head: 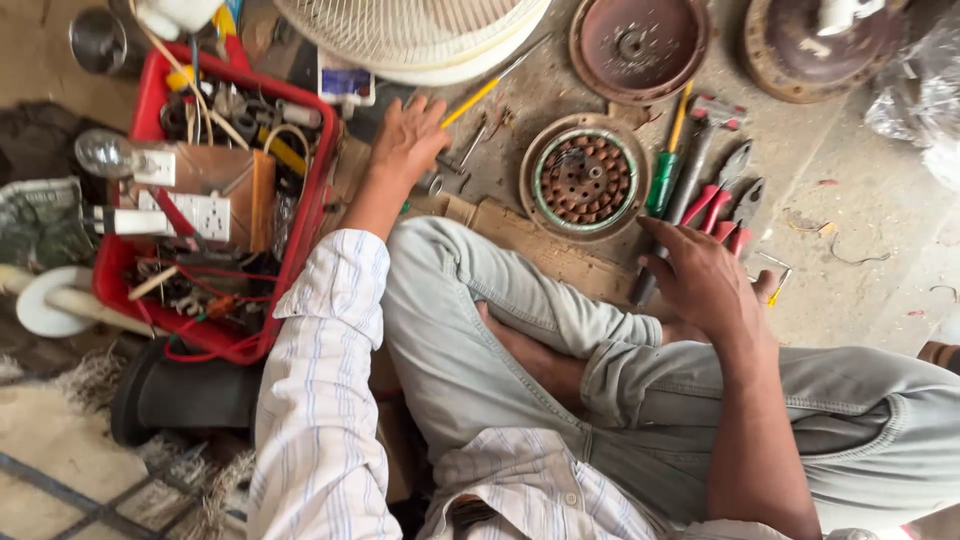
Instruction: The person sits on the floor and disassembles a circular motor stator using a hammer and metal punch to remove a central pin. They then separate the stator halves, place one half on a newspaper, and connect a red wire to the copper windings for testing.
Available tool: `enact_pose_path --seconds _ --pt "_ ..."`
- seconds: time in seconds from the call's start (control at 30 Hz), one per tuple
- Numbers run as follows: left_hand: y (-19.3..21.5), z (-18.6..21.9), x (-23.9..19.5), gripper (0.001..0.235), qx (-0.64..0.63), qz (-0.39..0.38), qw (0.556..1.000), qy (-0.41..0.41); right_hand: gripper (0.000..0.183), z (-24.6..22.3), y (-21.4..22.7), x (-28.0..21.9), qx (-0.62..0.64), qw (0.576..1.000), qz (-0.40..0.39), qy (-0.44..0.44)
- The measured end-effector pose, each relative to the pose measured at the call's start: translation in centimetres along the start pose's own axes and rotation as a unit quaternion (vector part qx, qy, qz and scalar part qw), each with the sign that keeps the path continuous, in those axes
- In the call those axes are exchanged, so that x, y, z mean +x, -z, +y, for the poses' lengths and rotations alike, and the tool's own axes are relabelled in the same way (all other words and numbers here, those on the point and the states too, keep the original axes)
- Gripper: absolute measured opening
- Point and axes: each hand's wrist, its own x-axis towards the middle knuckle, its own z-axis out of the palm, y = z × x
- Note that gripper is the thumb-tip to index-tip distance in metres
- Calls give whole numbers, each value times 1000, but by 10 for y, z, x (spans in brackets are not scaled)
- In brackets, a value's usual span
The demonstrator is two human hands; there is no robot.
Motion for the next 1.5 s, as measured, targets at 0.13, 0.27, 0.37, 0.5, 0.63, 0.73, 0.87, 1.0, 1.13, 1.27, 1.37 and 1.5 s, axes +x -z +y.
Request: enact_pose_path --seconds 0.13,0.27,0.37,0.5,0.63,0.73,0.87,1.0,1.13,1.27,1.37,1.5 --pt "19 -7 -18 24 5 142 985 -97 54 -3 8 -4 -8 1000 5 -22" --pt "55 -11 -59 29 -147 139 977 -61 50 7 10 -5 -13 1000 21 -14" --pt "73 -20 -76 25 -185 158 970 -23 49 11 8 -6 -6 999 49 12" --pt "92 -31 -89 28 -246 226 942 -26 48 8 11 -9 -1 996 82 41" --pt "117 -2 -88 27 -450 170 870 106 46 7 14 -7 -16 997 74 -13" --pt "124 45 -69 26 -365 398 838 -69 43 9 9 -3 -4 995 87 -37" --pt "118 115 -36 26 -380 321 866 -57 39 18 1 0 20 991 125 -44" --pt "103 142 -22 23 -268 327 895 -144 38 32 -3 0 32 987 146 -62" --pt "81 147 -21 22 -216 309 915 -143 35 30 -7 2 60 983 166 -48" --pt "66 150 -10 22 -193 292 927 -138 32 24 -10 6 62 982 166 -62" --pt "65 150 -7 20 -229 310 911 -147 32 27 -16 8 66 981 165 -79" --pt "75 151 -10 21 -259 336 894 -147 36 38 -35 17 97 976 188 -55"
